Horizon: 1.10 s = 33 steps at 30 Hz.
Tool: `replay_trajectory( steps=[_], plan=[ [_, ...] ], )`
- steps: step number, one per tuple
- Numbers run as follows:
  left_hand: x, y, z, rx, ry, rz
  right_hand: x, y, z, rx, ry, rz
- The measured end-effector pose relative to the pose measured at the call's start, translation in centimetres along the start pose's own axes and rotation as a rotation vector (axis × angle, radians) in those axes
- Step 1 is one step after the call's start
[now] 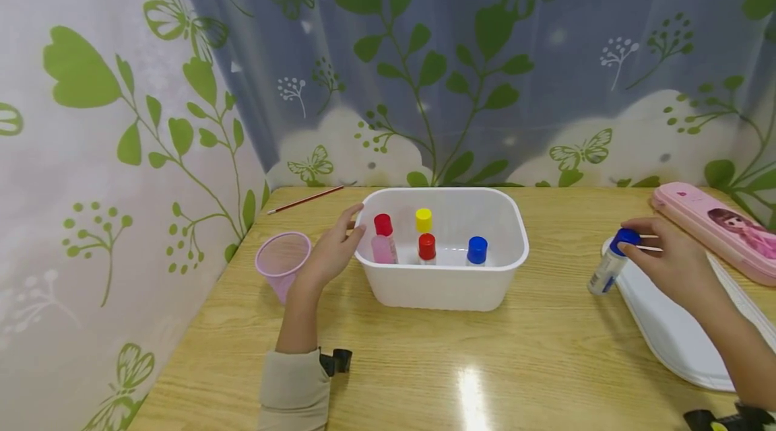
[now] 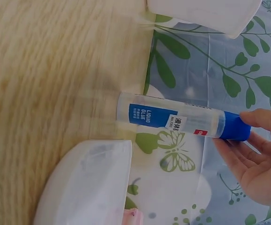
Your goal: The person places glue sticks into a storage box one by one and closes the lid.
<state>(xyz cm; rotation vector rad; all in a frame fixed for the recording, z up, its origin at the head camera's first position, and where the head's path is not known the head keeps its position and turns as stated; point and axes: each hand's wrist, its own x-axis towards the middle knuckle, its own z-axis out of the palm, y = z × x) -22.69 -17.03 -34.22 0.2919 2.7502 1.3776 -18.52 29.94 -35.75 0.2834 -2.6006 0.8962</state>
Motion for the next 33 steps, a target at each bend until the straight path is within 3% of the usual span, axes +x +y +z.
replay_trajectory(
  steps=[12, 19, 29, 33],
  plan=[
    [0.0, 0.0, 0.1, 0.014, 0.005, 0.018, 0.0, -0.9, 0.0, -0.031, 0.011, 0.055],
    [-0.1, -0.1, 0.0, 0.005, 0.005, 0.0, 1.0, -3.2, -1.0, 0.006, 0.019, 0.037],
    [0.0, -0.1, 0.0, -0.005, 0.006, 0.009, 2.7, -6.8, -2.2, 0.022, 0.107, -0.002],
    [0.0, -0.1, 0.0, 0.003, 0.008, 0.006, 3.4, -7.9, -2.6, 0.029, 0.093, 0.004]
  ],
)
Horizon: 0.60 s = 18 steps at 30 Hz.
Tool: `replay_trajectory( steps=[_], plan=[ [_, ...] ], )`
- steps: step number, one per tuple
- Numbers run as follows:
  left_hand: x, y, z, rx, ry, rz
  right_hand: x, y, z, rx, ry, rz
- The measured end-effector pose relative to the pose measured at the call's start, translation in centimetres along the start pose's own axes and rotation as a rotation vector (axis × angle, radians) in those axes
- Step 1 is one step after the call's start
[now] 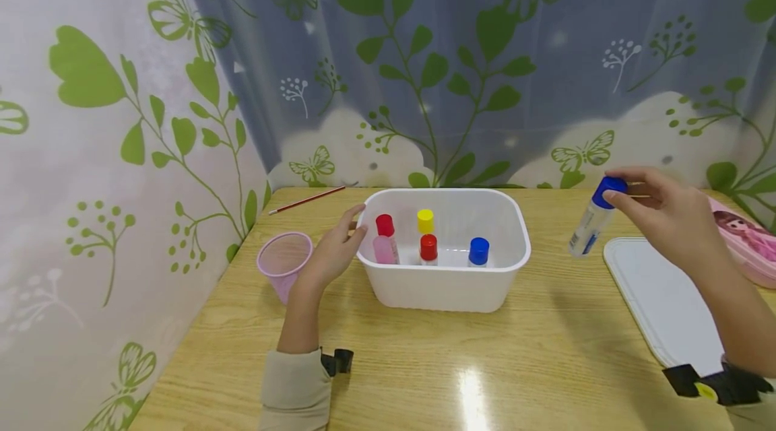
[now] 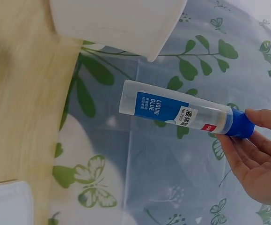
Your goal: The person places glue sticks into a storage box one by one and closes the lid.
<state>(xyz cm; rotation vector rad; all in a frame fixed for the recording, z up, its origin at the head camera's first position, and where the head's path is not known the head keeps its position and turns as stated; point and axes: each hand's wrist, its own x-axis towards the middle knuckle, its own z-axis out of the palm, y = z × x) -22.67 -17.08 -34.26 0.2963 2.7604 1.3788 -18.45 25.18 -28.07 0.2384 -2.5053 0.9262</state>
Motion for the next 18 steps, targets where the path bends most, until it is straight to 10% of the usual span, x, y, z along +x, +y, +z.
replay_trajectory(
  steps=[18],
  plan=[
    [0.1, 0.2, -0.1, 0.001, -0.004, -0.011, 3.3, -5.1, 1.4, 0.158, 0.055, -0.055]
  ],
)
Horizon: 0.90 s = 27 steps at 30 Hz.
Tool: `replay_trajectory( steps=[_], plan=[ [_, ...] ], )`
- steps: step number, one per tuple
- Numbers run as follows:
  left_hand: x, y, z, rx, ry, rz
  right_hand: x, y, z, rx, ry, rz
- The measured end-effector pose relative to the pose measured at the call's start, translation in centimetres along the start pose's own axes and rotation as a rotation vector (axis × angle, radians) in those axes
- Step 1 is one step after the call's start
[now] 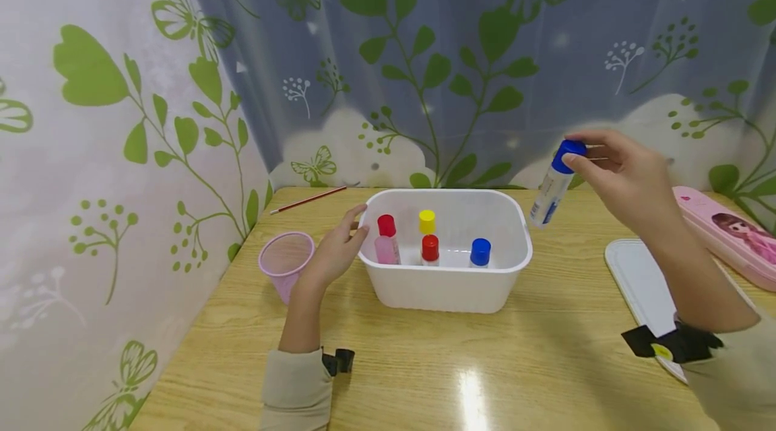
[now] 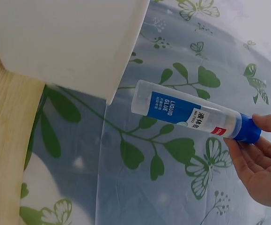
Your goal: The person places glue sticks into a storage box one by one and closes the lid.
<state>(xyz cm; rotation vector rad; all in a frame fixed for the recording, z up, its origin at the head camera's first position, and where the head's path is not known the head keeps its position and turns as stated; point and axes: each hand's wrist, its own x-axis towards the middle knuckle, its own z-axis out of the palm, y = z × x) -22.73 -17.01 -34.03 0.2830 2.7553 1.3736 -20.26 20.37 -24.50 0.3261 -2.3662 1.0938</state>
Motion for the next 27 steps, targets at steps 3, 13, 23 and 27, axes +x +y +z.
replay_trajectory(
  steps=[3, 13, 23, 27],
  plan=[
    [0.0, 0.0, 0.0, 0.001, 0.001, -0.003, 0.5, -0.7, 0.8, 0.029, 0.0, -0.015],
    [0.2, -0.1, 0.0, 0.03, 0.011, -0.002, 1.6, -2.3, 4.2, 0.068, -0.04, -0.095],
    [0.2, -0.1, -0.1, 0.029, 0.017, -0.005, 1.9, -1.3, 8.7, 0.114, -0.113, -0.134],
    [0.0, -0.1, 0.0, 0.025, 0.017, -0.004, 1.6, -0.5, 10.0, 0.117, -0.143, -0.138]
  ],
)
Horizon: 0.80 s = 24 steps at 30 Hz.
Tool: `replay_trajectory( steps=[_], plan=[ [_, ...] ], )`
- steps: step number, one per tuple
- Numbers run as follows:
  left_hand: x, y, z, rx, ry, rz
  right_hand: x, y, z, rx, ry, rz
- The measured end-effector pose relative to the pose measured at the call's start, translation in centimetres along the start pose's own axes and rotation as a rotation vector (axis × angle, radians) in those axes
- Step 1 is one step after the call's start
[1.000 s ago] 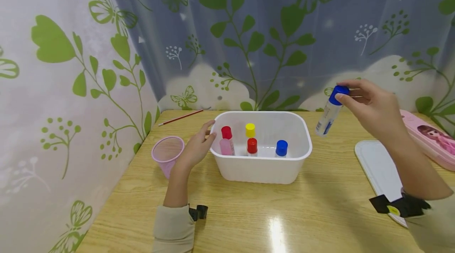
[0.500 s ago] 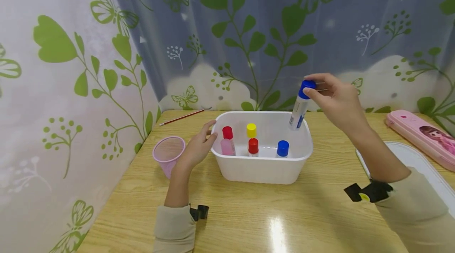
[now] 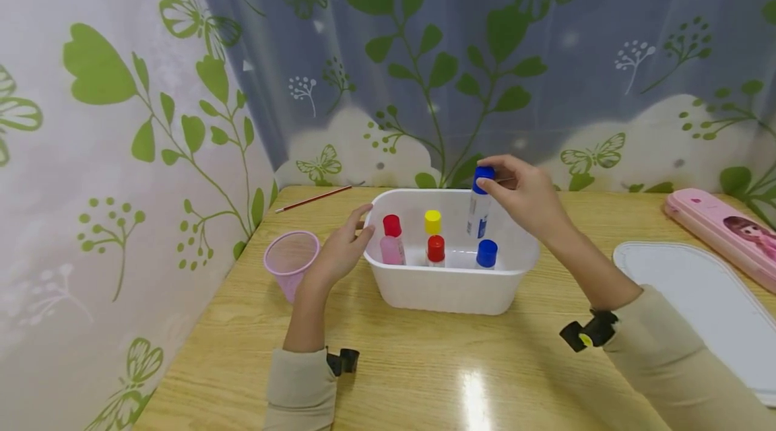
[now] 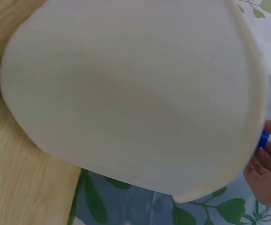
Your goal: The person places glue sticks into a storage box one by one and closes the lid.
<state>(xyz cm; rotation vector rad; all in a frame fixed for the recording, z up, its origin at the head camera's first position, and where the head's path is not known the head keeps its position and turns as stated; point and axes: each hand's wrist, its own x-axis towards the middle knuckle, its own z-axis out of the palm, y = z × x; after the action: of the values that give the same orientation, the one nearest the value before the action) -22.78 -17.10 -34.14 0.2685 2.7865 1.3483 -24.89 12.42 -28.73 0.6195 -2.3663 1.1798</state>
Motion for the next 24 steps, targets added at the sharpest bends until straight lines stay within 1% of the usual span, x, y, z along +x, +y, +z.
replay_trajectory(
  steps=[7, 13, 17, 20, 24],
  plan=[
    [0.0, 0.0, 0.1, -0.002, -0.003, 0.002, -0.6, 1.1, 0.9, -0.009, -0.065, 0.077],
    [0.1, -0.1, 0.1, 0.011, 0.005, 0.006, -1.0, 2.3, 1.5, -0.005, -0.105, 0.114],
    [0.1, -0.1, 0.1, 0.01, 0.004, 0.013, -1.5, 3.0, 1.7, -0.012, -0.147, 0.161],
    [0.1, -0.1, 0.1, 0.011, 0.004, 0.011, -1.7, 3.4, 1.9, -0.029, -0.174, 0.2],
    [0.2, -0.1, 0.0, 0.024, 0.003, 0.002, -1.7, 3.5, 2.0, -0.045, -0.201, 0.223]
  ],
)
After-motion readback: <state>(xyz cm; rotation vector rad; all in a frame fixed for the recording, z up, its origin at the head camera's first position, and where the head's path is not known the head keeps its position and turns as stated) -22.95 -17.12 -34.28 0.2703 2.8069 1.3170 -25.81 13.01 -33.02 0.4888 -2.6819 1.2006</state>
